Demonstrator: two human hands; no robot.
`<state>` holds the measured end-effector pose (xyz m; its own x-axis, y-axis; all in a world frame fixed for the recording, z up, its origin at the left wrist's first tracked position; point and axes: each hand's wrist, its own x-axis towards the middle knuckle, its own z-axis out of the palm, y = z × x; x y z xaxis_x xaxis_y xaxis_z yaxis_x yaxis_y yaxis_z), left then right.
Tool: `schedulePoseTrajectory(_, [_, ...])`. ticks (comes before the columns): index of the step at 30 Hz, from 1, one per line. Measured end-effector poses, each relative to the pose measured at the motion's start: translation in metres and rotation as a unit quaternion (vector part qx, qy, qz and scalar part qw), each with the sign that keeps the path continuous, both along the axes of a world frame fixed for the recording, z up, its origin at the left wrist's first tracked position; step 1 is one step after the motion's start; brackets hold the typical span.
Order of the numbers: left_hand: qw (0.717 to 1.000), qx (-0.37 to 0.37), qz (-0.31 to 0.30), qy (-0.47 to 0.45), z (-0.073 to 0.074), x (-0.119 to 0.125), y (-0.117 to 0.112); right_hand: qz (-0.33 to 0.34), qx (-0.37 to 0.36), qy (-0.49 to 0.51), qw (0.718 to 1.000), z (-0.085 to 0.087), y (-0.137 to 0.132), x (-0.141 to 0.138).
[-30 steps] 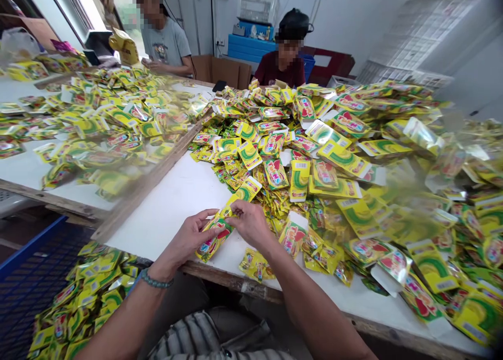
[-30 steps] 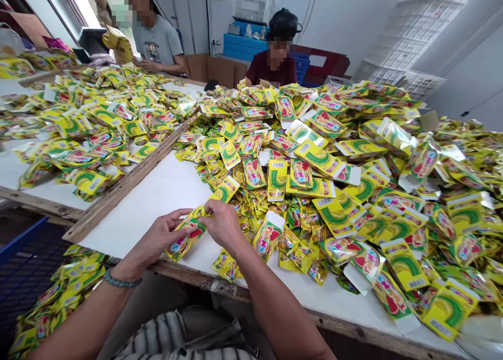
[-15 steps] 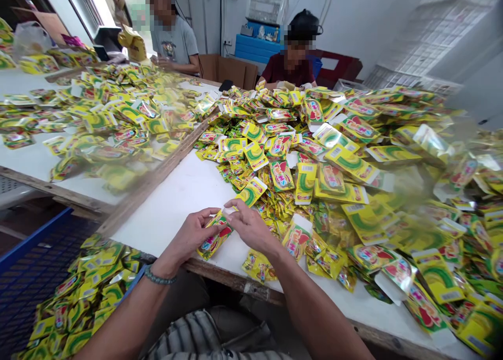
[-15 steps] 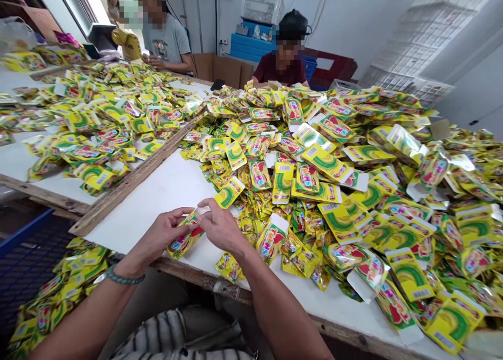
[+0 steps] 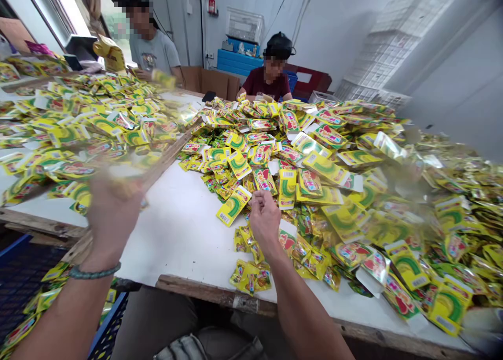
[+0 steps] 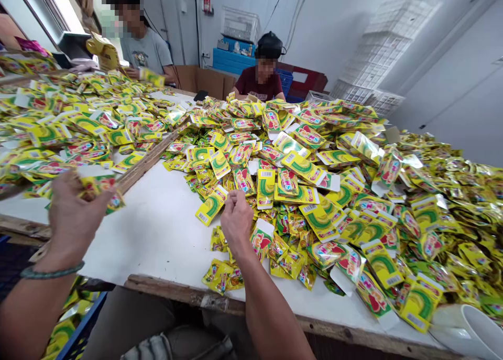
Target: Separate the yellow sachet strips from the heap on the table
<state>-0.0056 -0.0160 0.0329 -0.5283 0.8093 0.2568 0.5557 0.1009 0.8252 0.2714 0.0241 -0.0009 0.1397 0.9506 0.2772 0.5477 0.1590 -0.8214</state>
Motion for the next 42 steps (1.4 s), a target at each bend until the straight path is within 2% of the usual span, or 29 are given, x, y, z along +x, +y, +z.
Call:
schedulePoseTrajectory(2, [0.985,0.065,0.088,0.135,0.004,0.006,0.007,-0.022,-0.015,-0.065,0.998,-0.002,0.006,0.006])
schedulePoseTrajectory(3, [0.980,0.070,0.080,0.169,0.000,0.017,0.011,-0.014,-0.025,-0.086,0.996,-0.004,0.007,0.006])
schedulePoseTrajectory(5, [0.984,0.017,-0.047,0.171,-0.017,0.053,0.016,0.049,-0.050,-0.067,0.995,-0.012,0.009,0.001])
schedulePoseTrajectory(6, [0.973,-0.030,-0.140,0.181,-0.027,0.072,0.018,0.100,-0.063,-0.031,0.993,-0.016,0.009,-0.003])
schedulePoseTrajectory(7, [0.957,-0.067,-0.204,0.194,-0.037,0.090,0.020,0.156,-0.076,0.008,0.985,-0.019,0.009,-0.006])
schedulePoseTrajectory(9, [0.930,-0.107,-0.270,0.224,-0.051,0.116,0.023,0.242,-0.095,0.057,0.964,-0.022,0.009,-0.009])
schedulePoseTrajectory(11, [0.919,-0.127,-0.270,0.257,-0.057,0.124,0.023,0.240,-0.097,0.023,0.966,-0.018,0.009,-0.006])
schedulePoseTrajectory(13, [0.912,-0.146,-0.253,0.288,-0.055,0.120,0.022,0.170,-0.090,-0.098,0.976,-0.012,0.009,0.001])
schedulePoseTrajectory(14, [0.908,-0.156,-0.247,0.300,-0.052,0.115,0.021,0.132,-0.089,-0.177,0.971,-0.008,0.008,0.003])
schedulePoseTrajectory(15, [0.904,-0.165,-0.240,0.312,-0.050,0.110,0.020,0.107,-0.088,-0.255,0.957,-0.006,0.007,0.005])
schedulePoseTrajectory(17, [0.900,-0.174,-0.223,0.332,-0.046,0.103,0.019,0.098,-0.078,-0.380,0.916,-0.006,0.004,0.005])
schedulePoseTrajectory(19, [0.897,-0.174,-0.205,0.351,-0.046,0.101,0.019,0.107,-0.059,-0.452,0.884,-0.011,0.001,0.001])
schedulePoseTrajectory(21, [0.892,-0.175,-0.194,0.369,-0.049,0.103,0.021,0.101,-0.038,-0.479,0.871,-0.018,0.001,-0.003])
schedulePoseTrajectory(25, [0.889,-0.192,-0.183,0.374,-0.055,0.107,0.027,0.103,0.024,-0.476,0.873,-0.032,0.010,-0.009])
schedulePoseTrajectory(29, [0.917,-0.211,-0.142,0.308,-0.053,0.101,0.028,0.121,0.063,-0.469,0.872,-0.042,0.022,-0.011])
schedulePoseTrajectory(31, [0.940,-0.223,-0.124,0.226,-0.050,0.093,0.024,0.129,0.067,-0.424,0.894,-0.042,0.025,-0.010])
schedulePoseTrajectory(32, [0.951,-0.225,-0.128,0.169,-0.050,0.089,0.021,0.130,0.066,-0.380,0.914,-0.041,0.025,-0.008])
schedulePoseTrajectory(34, [0.965,-0.205,-0.165,0.018,-0.051,0.081,0.013,0.122,0.047,-0.242,0.962,-0.038,0.024,-0.005])
schedulePoseTrajectory(36, [0.952,-0.178,-0.206,-0.142,-0.054,0.077,0.004,0.113,-0.010,-0.052,0.992,-0.035,0.022,-0.004])
schedulePoseTrajectory(37, [0.938,-0.171,-0.219,-0.206,-0.055,0.076,-0.001,0.114,-0.049,0.048,0.991,-0.033,0.021,-0.004])
schedulePoseTrajectory(39, [0.912,-0.170,-0.232,-0.291,-0.056,0.077,-0.009,0.132,-0.124,0.215,0.960,-0.031,0.020,-0.007])
schedulePoseTrajectory(40, [0.903,-0.167,-0.232,-0.320,-0.055,0.078,-0.012,0.147,-0.153,0.269,0.940,-0.030,0.020,-0.008])
schedulePoseTrajectory(42, [0.887,-0.148,-0.226,-0.375,-0.051,0.080,-0.016,0.179,-0.190,0.312,0.914,-0.029,0.020,-0.011])
